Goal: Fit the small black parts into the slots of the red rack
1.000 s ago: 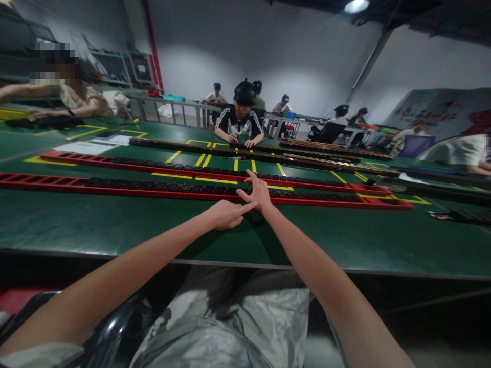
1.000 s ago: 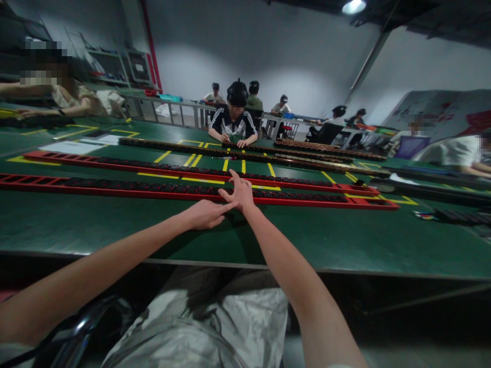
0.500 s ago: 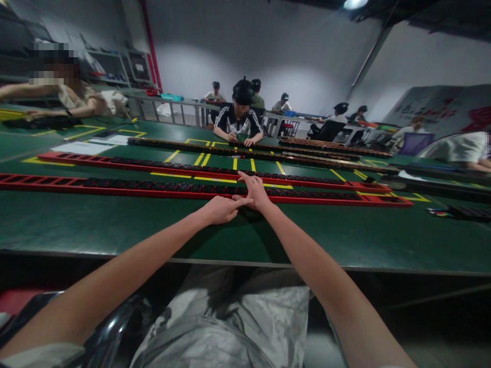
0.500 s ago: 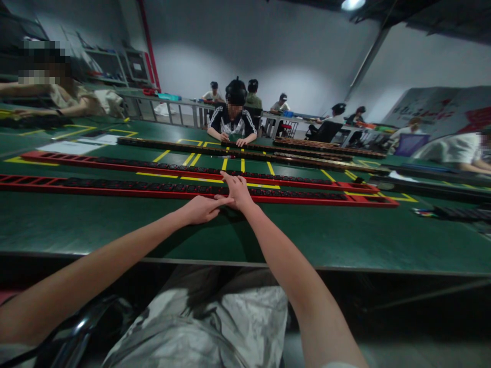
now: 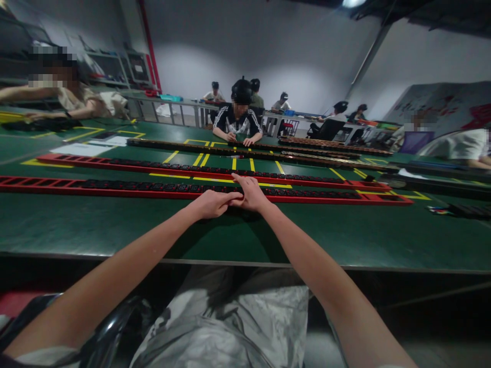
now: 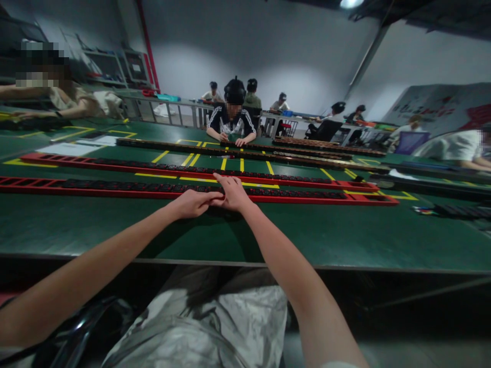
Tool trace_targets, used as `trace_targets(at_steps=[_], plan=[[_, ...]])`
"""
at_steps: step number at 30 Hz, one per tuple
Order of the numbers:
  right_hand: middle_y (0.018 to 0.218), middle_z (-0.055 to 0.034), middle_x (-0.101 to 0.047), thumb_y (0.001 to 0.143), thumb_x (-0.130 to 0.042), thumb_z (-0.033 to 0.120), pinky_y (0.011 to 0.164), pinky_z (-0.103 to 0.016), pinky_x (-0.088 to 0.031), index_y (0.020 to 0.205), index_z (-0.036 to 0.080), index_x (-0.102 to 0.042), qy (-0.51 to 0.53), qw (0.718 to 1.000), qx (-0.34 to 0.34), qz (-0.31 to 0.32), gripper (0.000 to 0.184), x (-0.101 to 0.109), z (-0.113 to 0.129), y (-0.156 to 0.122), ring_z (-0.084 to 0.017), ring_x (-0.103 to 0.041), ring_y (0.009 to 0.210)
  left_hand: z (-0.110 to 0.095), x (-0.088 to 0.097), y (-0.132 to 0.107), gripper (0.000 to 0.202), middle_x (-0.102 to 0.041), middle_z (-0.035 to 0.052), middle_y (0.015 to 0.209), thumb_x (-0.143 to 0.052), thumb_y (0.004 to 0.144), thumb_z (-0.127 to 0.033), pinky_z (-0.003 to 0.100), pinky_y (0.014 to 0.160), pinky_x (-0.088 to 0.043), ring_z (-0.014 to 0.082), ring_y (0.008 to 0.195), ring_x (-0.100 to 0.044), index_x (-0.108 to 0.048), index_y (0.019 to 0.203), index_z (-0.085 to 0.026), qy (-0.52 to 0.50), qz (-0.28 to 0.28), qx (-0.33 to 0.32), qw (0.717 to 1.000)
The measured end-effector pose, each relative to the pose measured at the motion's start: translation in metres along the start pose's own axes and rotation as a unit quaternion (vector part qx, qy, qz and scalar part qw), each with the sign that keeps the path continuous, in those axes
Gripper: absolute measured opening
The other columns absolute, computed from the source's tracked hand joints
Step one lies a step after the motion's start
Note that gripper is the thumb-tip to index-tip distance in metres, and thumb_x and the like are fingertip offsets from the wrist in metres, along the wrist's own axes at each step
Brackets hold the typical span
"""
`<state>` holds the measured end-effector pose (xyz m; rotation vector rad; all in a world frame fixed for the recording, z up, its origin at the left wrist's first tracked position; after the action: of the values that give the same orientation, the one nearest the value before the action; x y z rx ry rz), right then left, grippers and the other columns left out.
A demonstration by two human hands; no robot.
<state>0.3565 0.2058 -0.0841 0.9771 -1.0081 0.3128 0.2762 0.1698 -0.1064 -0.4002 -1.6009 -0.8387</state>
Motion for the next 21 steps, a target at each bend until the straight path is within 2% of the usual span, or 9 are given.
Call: trace_targets(at_steps=[3, 5, 9, 14, 19, 21], plan=[[0.140, -0.0141, -0.054, 0.075, -0.072, 0.045, 0.106, -0.051, -0.030, 0.155, 0.023, -0.026, -0.003, 1.000, 0.020, 0.019, 0.094, -0.006, 0.000, -0.001, -0.033, -0.049, 0.123, -0.015, -0.007, 0.000, 0.066, -0.068, 0.0015, 0.125, -0.046, 0.085, -0.016, 0.027, 0.082, -0.051, 0.0185, 0.099, -0.069, -0.037, 0.148, -0.033, -0.011, 0.044, -0.052, 0.998], [0.140, -0.0139, -0.053, 0.075, -0.072, 0.048, 0.106, -0.051, -0.030, 0.155, 0.023, -0.025, 0.000, 0.999, 0.031, 0.021, 0.095, -0.007, 0.002, -0.002, -0.033, -0.049, 0.124, -0.016, -0.010, 0.000, 0.070, -0.067, 0.0006, 0.127, -0.047, 0.083, -0.015, 0.026, 0.082, -0.051, 0.0183, 0.099, -0.069, -0.036, 0.149, -0.035, -0.012, 0.063, -0.054, 0.996], [0.139, -0.0133, -0.054, 0.074, -0.073, 0.052, 0.105, -0.049, -0.031, 0.154, 0.023, -0.026, 0.013, 0.999, 0.042, 0.025, 0.098, -0.008, 0.008, 0.000, -0.032, -0.050, 0.122, -0.013, -0.009, 0.000, 0.069, -0.067, 0.0017, 0.124, -0.048, 0.084, -0.017, 0.025, 0.078, -0.051, 0.0185, 0.099, -0.068, -0.036, 0.149, -0.036, -0.008, 0.055, -0.040, 0.998], [0.137, -0.0131, -0.056, 0.076, -0.071, 0.044, 0.105, -0.047, -0.031, 0.154, 0.022, -0.029, -0.001, 0.998, 0.033, 0.055, 0.091, -0.018, 0.008, 0.003, -0.031, -0.052, 0.119, -0.022, -0.013, -0.002, 0.070, -0.067, 0.0025, 0.120, -0.050, 0.084, -0.018, 0.025, 0.076, -0.051, 0.0182, 0.092, -0.068, -0.036, 0.150, -0.037, -0.003, 0.058, -0.081, 0.995], [0.133, -0.0131, -0.058, 0.069, -0.072, 0.065, 0.102, -0.046, -0.035, 0.154, 0.023, -0.028, 0.041, 0.998, 0.038, 0.028, 0.105, -0.014, 0.007, 0.003, -0.031, -0.052, 0.117, -0.019, -0.006, 0.001, 0.067, -0.061, 0.0019, 0.134, -0.048, 0.080, -0.009, 0.026, 0.096, -0.047, 0.0166, 0.113, -0.062, -0.045, 0.144, -0.030, -0.111, 0.009, -0.068, 0.991], [0.132, -0.0126, -0.059, 0.068, -0.070, 0.072, 0.102, -0.047, -0.035, 0.154, 0.024, -0.028, 0.050, 0.998, 0.027, 0.018, 0.107, -0.013, 0.003, 0.002, -0.032, -0.052, 0.118, -0.018, -0.005, 0.003, 0.066, -0.060, 0.0021, 0.136, -0.048, 0.079, -0.007, 0.027, 0.099, -0.046, 0.0167, 0.116, -0.061, -0.047, 0.142, -0.028, -0.154, 0.004, -0.064, 0.986]])
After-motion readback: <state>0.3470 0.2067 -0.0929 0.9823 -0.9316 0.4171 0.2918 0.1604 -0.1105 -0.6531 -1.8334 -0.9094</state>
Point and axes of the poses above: each hand's wrist, its own y-axis towards the middle knuckle, its own x-axis out of the back of the hand, z = x × y, the point moved 10 cm from there along y, towards the middle knuckle
